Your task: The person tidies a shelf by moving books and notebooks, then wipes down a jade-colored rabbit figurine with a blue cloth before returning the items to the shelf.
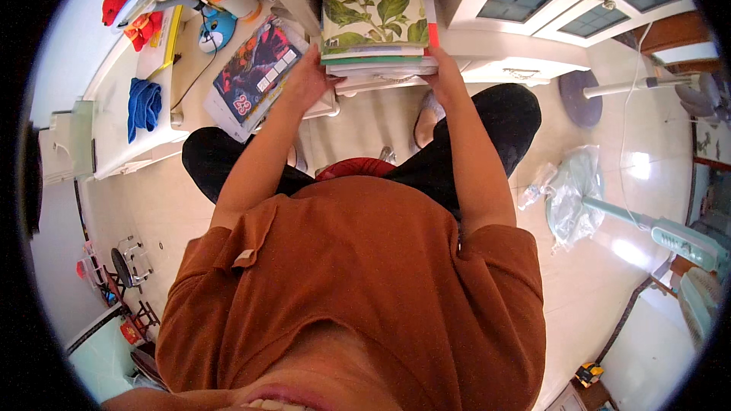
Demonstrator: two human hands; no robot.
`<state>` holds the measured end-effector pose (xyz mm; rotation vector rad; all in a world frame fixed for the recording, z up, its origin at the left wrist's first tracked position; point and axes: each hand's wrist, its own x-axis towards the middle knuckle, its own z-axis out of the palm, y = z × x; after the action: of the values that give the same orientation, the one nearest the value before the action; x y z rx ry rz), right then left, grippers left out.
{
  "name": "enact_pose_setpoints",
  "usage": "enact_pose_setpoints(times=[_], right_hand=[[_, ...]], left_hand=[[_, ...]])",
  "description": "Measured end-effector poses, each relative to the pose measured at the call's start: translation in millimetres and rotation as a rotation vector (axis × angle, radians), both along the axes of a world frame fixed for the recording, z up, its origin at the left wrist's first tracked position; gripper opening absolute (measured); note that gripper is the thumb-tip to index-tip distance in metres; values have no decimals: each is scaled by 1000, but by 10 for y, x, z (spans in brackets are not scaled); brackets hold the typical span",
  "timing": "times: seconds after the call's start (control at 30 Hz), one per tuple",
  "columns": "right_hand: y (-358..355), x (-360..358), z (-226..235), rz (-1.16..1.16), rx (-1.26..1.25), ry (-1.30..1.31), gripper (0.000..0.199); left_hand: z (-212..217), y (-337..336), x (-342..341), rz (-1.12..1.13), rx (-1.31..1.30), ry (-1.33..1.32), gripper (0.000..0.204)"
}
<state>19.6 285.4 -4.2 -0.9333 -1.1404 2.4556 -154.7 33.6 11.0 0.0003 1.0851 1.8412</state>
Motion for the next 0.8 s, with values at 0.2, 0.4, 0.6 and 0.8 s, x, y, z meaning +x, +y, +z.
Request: enact_pose_setpoints(times=[0.2,0.4,0.6,0.8], right_hand=[[129,-290,222,-2,4,144,52],[494,-565,151,239,39,78,58],[320,-433,217,333,-9,-75,49],[-111,-60,125,283,-142,24,57]], left_hand=[[507,491,-308,73,-60,205,51],[314,659,-466,12,-8,67,36],[114,427,-224,52,-45,56,39],[87,-142,198,-29,-20,121,44]])
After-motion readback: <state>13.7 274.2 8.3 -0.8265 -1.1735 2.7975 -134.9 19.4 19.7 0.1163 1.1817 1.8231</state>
